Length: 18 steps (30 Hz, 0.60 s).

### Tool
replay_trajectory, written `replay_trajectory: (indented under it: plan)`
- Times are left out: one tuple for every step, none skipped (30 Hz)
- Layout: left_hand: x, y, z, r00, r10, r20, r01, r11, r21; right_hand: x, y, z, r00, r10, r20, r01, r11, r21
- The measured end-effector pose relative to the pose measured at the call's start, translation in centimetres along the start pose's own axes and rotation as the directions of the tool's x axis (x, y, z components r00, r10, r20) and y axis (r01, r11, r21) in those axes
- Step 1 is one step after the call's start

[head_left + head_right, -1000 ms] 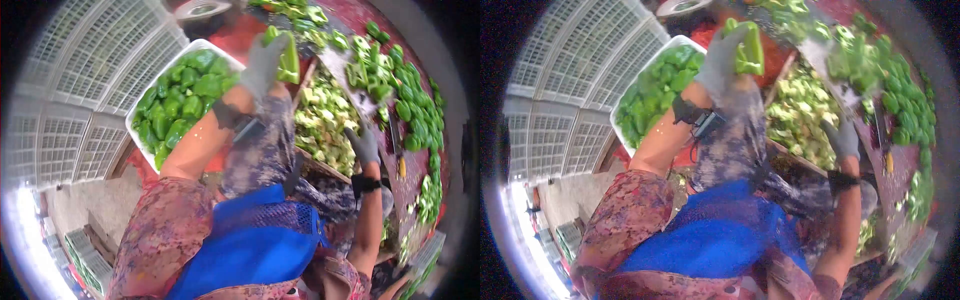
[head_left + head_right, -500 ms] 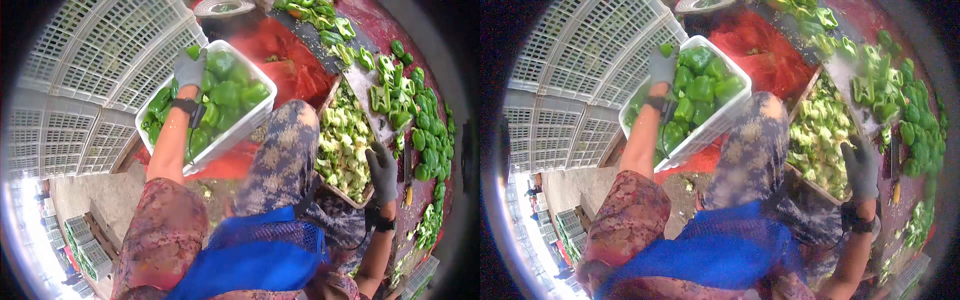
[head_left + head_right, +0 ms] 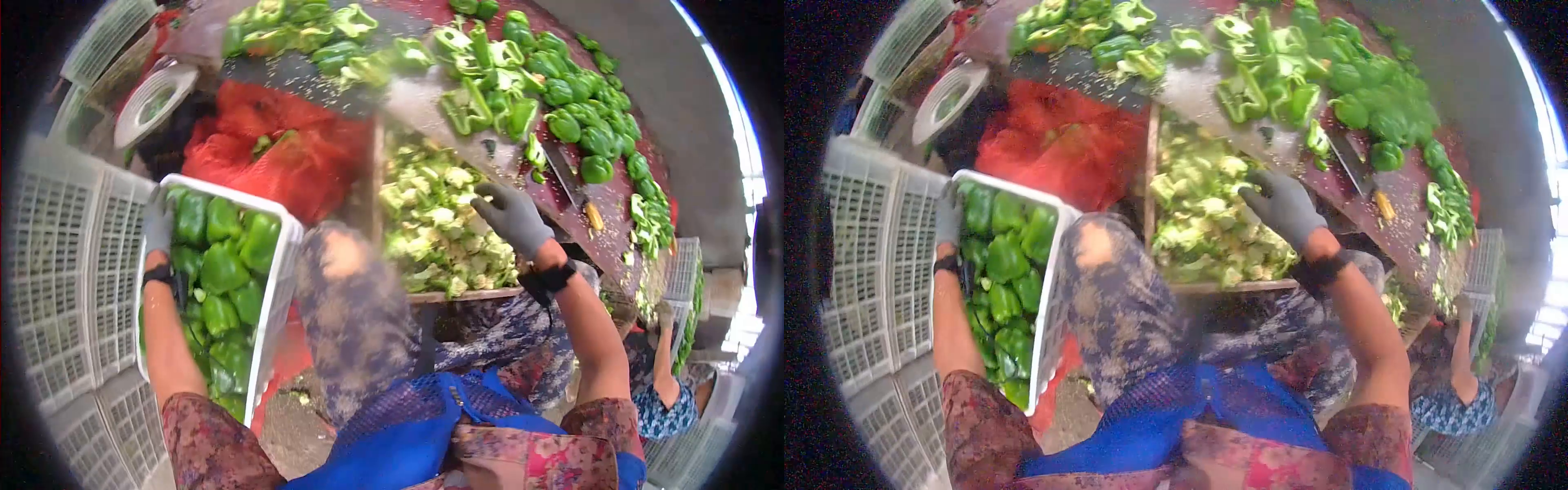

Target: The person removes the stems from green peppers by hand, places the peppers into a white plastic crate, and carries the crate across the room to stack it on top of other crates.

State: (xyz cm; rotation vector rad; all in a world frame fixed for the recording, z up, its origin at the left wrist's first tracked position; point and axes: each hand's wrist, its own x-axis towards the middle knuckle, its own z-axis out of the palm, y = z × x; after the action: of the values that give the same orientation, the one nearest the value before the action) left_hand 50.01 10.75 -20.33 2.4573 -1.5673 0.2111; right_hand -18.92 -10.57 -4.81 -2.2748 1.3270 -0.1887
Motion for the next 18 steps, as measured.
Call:
replay_trajectory:
  plan:
    - [0.0,-1.1,0.9,0.998,0.051,-0.034,-0.049,0.996,0.069,1.5,1.6,0.8,0.991,-0.047,-0.122,0.044,0.999,-0.021]
    - [0.3,-2.0,1.8,0.993,0.104,-0.063,-0.094,0.985,0.144,3.1,2.9,1.2,0.966,-0.095,-0.239,0.087,0.995,-0.043]
    - [0.8,-1.5,1.4,0.999,-0.03,0.017,0.029,0.998,0.048,4.7,2.6,1.1,0.934,-0.107,-0.341,0.094,0.994,-0.055]
    - [1.3,-0.6,1.0,0.998,-0.036,0.052,0.032,0.996,0.081,6.8,2.7,0.9,0.908,-0.126,-0.4,0.079,0.988,-0.132]
    - [1.5,0.4,0.4,0.995,-0.046,0.087,0.036,0.992,0.118,8.7,2.8,0.6,0.879,-0.15,-0.453,0.061,0.977,-0.204]
    - [1.6,0.7,-0.2,0.991,-0.061,0.122,0.041,0.986,0.162,10.5,2.7,0.3,0.872,-0.136,-0.471,0.019,0.969,-0.245]
    - [2.0,0.2,-0.1,0.961,-0.154,0.231,0.126,0.984,0.129,12.5,2.4,0.0,0.86,-0.127,-0.494,-0.017,0.961,-0.277]
    - [1.9,-0.2,-0.1,0.966,-0.132,0.221,0.101,0.984,0.147,14.3,2.0,-0.2,0.843,-0.116,-0.525,-0.057,0.952,-0.302]
    - [1.8,-1.0,0.6,0.972,-0.107,0.208,0.073,0.983,0.166,15.9,2.2,-0.2,0.878,-0.042,-0.477,-0.135,0.934,-0.331]
    - [1.9,-1.9,1.6,0.978,-0.079,0.194,0.043,0.982,0.183,17.3,2.6,-0.4,0.902,0.036,-0.43,-0.21,0.907,-0.364]
    - [2.0,-4.0,3.0,0.976,-0.015,0.218,-0.032,0.977,0.21,18.0,3.3,-0.5,0.918,0.12,-0.379,-0.281,0.869,-0.406]
    - [1.9,-3.1,1.9,0.985,-0.03,0.167,-0.002,0.982,0.188,18.4,3.8,-0.9,0.921,0.158,-0.355,-0.284,0.898,-0.335]
    - [1.5,-0.8,0.0,0.992,-0.049,0.119,0.03,0.987,0.161,18.5,4.4,-1.4,0.926,0.193,-0.326,-0.286,0.921,-0.266]
    - [1.3,2.1,-2.1,0.995,-0.069,0.067,0.06,0.989,0.132,18.3,4.8,-1.9,0.929,0.224,-0.296,-0.288,0.937,-0.196]
    - [1.6,5.9,-4.8,0.995,-0.093,-0.028,0.095,0.994,0.057,17.8,5.1,-2.5,0.94,0.123,-0.319,-0.191,0.963,-0.191]
    - [1.6,10.5,-7.6,0.99,-0.116,-0.082,0.097,0.973,-0.209,16.9,5.4,-3.0,0.939,0.022,-0.344,-0.092,0.978,-0.188]
    - [1.4,15.4,-10.1,0.98,-0.152,-0.129,0.077,0.884,-0.461,15.8,5.6,-3.3,0.926,-0.081,-0.368,0.011,0.982,-0.189]
    - [1.2,20.1,-12.1,0.986,-0.125,-0.108,0.028,0.768,-0.64,14.7,5.4,-3.4,0.903,-0.185,-0.388,0.116,0.974,-0.194]
